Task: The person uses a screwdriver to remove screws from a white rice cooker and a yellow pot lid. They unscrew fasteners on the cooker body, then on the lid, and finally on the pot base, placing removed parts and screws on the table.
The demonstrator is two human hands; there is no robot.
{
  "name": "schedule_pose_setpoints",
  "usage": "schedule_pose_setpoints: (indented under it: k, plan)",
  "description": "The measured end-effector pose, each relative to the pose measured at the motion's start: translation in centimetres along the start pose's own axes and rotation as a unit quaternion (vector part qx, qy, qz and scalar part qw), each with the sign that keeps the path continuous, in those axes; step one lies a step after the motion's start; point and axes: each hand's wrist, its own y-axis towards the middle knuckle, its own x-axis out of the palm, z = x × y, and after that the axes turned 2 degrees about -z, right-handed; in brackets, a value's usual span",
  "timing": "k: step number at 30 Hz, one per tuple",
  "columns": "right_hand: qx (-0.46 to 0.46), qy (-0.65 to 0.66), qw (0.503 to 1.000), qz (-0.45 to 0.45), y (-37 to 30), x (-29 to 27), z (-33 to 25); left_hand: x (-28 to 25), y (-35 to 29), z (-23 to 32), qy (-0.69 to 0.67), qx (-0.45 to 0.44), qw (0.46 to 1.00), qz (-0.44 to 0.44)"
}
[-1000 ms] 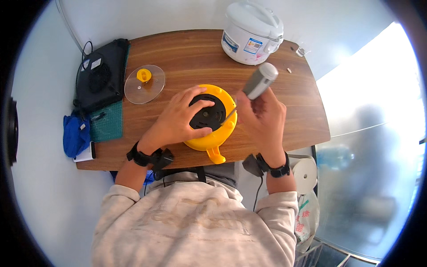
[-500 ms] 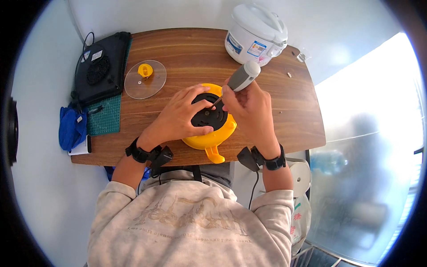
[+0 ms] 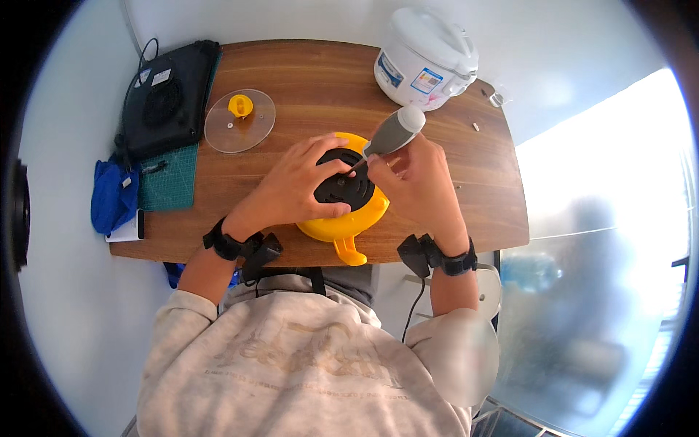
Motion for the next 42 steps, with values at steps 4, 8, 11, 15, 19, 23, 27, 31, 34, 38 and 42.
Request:
schedule_pose_setpoints:
  k: [4, 8, 11, 15, 19, 23, 27, 31, 34, 38, 42]
  plan:
    - [0.009, 0.055, 0.998, -0.033, 0.4, -0.9, -1.0, -0.1, 0.0, 0.1, 0.004, 0.006, 1.0, -0.001]
    - [0.014, 0.132, 0.99, -0.041, 0.5, -1.2, -0.5, -0.2, 0.1, 0.2, 0.003, 0.005, 1.0, 0.001]
    - [0.007, 0.131, 0.99, -0.044, 0.6, -1.4, -0.4, -0.2, 0.1, 0.3, 0.001, 0.0, 1.0, -0.001]
    - [0.005, 0.131, 0.99, -0.051, 0.5, -1.4, -0.8, -0.4, 0.1, 0.4, 0.001, -0.005, 1.0, -0.011]
    - [0.004, 0.126, 0.99, -0.063, 0.6, -1.6, -0.7, -0.3, 0.1, 0.3, 0.004, 0.001, 1.0, -0.004]
    - [0.011, 0.132, 0.987, -0.09, 0.8, -1.9, -0.5, -0.5, 0.0, 0.4, 0.002, 0.002, 1.0, 0.0]
    - [0.008, 0.11, 0.989, -0.095, 1.2, -1.8, -1.3, -0.3, 0.0, 0.4, 0.008, -0.001, 1.0, 0.005]
    - [-0.001, 0.093, 0.994, -0.056, 1.3, -1.7, -1.7, -0.1, -0.1, 0.4, 0.011, -0.003, 1.0, 0.008]
    - [-0.031, 0.068, 0.997, -0.01, 1.1, -0.9, -2.1, -0.2, -0.1, 0.4, 0.004, -0.002, 1.0, 0.011]
    - [-0.063, 0.059, 0.996, 0.033, 1.0, -0.3, -2.4, 0.0, 0.0, 0.0, -0.01, 0.009, 1.0, 0.018]
    - [-0.097, 0.04, 0.993, 0.057, 1.0, -0.5, -2.1, 0.1, 0.1, 0.0, -0.022, 0.016, 0.999, 0.029]
